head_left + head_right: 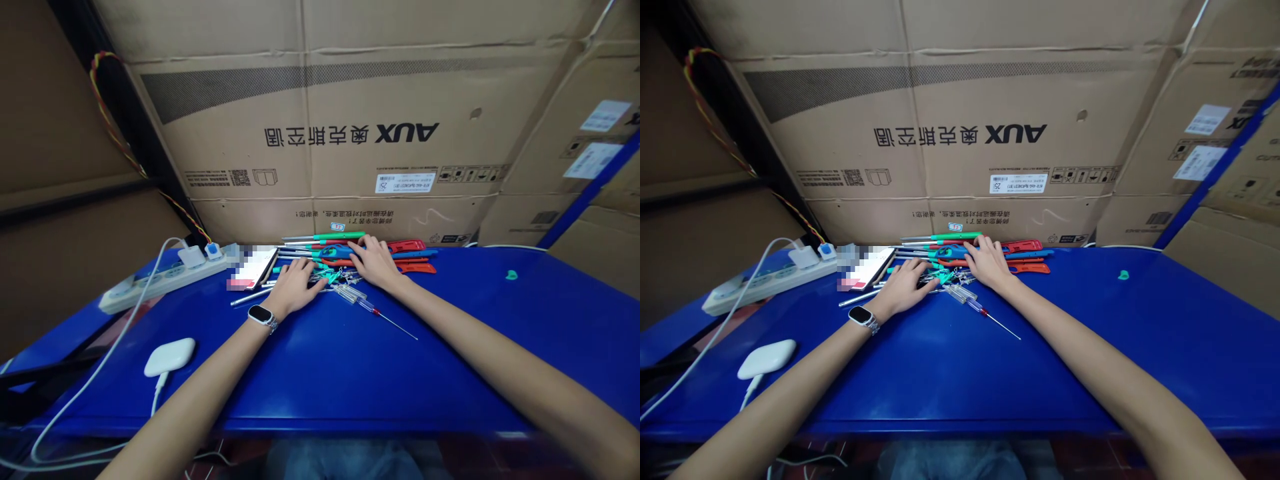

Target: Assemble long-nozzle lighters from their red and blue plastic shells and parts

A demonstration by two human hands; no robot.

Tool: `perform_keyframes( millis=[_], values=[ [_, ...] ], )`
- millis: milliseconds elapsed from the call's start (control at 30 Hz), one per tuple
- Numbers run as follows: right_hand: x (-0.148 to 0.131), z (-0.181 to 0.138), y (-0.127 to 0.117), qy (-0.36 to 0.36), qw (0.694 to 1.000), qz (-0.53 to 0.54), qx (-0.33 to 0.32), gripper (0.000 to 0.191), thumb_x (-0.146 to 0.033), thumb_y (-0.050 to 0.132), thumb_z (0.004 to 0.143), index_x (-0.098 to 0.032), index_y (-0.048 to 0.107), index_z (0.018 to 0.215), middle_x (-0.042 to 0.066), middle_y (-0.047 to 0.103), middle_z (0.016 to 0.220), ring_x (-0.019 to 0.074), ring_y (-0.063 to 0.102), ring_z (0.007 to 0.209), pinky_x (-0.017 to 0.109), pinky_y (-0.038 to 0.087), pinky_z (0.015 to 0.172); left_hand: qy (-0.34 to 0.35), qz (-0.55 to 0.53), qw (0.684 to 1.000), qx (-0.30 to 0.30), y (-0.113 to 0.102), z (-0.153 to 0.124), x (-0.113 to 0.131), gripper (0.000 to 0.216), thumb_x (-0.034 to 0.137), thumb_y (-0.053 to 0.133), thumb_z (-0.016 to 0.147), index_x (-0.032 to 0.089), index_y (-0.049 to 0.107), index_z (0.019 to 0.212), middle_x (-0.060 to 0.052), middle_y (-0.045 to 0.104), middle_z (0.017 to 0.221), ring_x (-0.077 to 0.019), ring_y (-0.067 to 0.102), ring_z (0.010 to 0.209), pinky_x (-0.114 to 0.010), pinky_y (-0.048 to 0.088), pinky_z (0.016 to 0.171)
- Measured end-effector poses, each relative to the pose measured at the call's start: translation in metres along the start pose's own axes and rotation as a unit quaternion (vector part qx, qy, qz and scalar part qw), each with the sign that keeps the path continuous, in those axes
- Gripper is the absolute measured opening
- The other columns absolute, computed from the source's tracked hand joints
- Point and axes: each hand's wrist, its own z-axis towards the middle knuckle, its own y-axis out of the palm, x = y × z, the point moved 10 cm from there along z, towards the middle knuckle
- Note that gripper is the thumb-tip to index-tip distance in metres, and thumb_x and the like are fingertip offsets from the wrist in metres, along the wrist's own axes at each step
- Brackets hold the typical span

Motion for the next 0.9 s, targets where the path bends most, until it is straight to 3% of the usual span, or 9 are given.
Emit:
perform_keyframes(
  millis=[133, 233, 333, 433, 533, 700, 900],
  values=[
    [-0.003, -0.003, -0.002, -0.026, 0.999, 0.016, 0.014, 0.042, -0.029, 0.042, 0.099, -0.023, 0.055, 0.138, 0.016, 0.054, 0.122, 0.0309, 0.047, 0.108, 0.042, 0.036, 0.085, 0.015, -0.019, 1.000, -0.016, 0.007, 0.008, 0.003, 0.053, 0.056, 0.040, 0.097, 0.020, 0.052, 0.134, -0.013, 0.054, 0.137, -0.0340, 0.050, 0.123, -0.053, 0.040, 0.100],
    [-0.012, -0.005, 0.000, -0.098, 0.994, 0.053, 0.000, 0.037, -0.024, 0.041, 0.099, -0.024, 0.062, 0.129, 0.015, 0.053, 0.127, 0.0288, 0.047, 0.116, 0.042, 0.036, 0.092, 0.022, -0.022, 0.999, -0.017, 0.010, 0.010, 0.004, 0.053, 0.057, 0.039, 0.097, 0.021, 0.054, 0.133, -0.012, 0.056, 0.132, -0.0337, 0.052, 0.120, -0.052, 0.041, 0.099],
    [-0.016, -0.004, 0.004, -0.142, 0.986, 0.079, -0.029, 0.033, -0.030, 0.046, 0.099, -0.025, 0.066, 0.125, 0.014, 0.055, 0.128, 0.0278, 0.049, 0.118, 0.043, 0.035, 0.095, 0.030, -0.019, 0.999, -0.014, 0.011, 0.009, 0.003, 0.050, 0.056, 0.039, 0.097, 0.021, 0.056, 0.128, -0.011, 0.056, 0.125, -0.0319, 0.055, 0.114, -0.051, 0.042, 0.098],
    [-0.016, 0.002, 0.007, -0.151, 0.983, 0.089, -0.058, 0.035, -0.039, 0.054, 0.096, -0.026, 0.066, 0.126, 0.012, 0.058, 0.125, 0.0277, 0.052, 0.115, 0.043, 0.036, 0.094, 0.034, -0.023, 0.999, -0.016, 0.011, 0.006, 0.003, 0.047, 0.054, 0.038, 0.097, 0.019, 0.059, 0.120, -0.012, 0.056, 0.120, -0.0311, 0.056, 0.110, -0.051, 0.043, 0.096],
    [-0.018, 0.009, 0.007, -0.156, 0.982, 0.078, -0.076, 0.033, -0.037, 0.055, 0.096, -0.025, 0.067, 0.124, 0.013, 0.059, 0.124, 0.0274, 0.053, 0.115, 0.043, 0.036, 0.095, 0.036, -0.032, 0.999, -0.014, 0.008, 0.005, 0.004, 0.044, 0.052, 0.040, 0.097, 0.018, 0.060, 0.115, -0.012, 0.057, 0.116, -0.0315, 0.056, 0.108, -0.053, 0.044, 0.095],
    [-0.020, 0.013, 0.005, -0.145, 0.984, 0.068, -0.075, 0.033, -0.025, 0.055, 0.095, -0.024, 0.065, 0.127, 0.012, 0.059, 0.127, 0.0272, 0.053, 0.117, 0.043, 0.036, 0.097, 0.039, -0.023, 0.999, -0.009, 0.006, 0.004, 0.007, 0.044, 0.052, 0.039, 0.098, 0.018, 0.058, 0.119, -0.011, 0.058, 0.119, -0.0307, 0.056, 0.110, -0.050, 0.043, 0.095],
    [-0.024, 0.002, 0.005, -0.148, 0.982, 0.093, -0.066, 0.036, -0.027, 0.054, 0.095, -0.023, 0.062, 0.130, 0.013, 0.057, 0.132, 0.0276, 0.051, 0.122, 0.045, 0.038, 0.100, 0.040, -0.017, 0.999, 0.003, 0.004, 0.002, 0.007, 0.045, 0.053, 0.038, 0.099, 0.021, 0.058, 0.123, -0.010, 0.059, 0.123, -0.0294, 0.055, 0.112, -0.048, 0.042, 0.096]
  ],
)
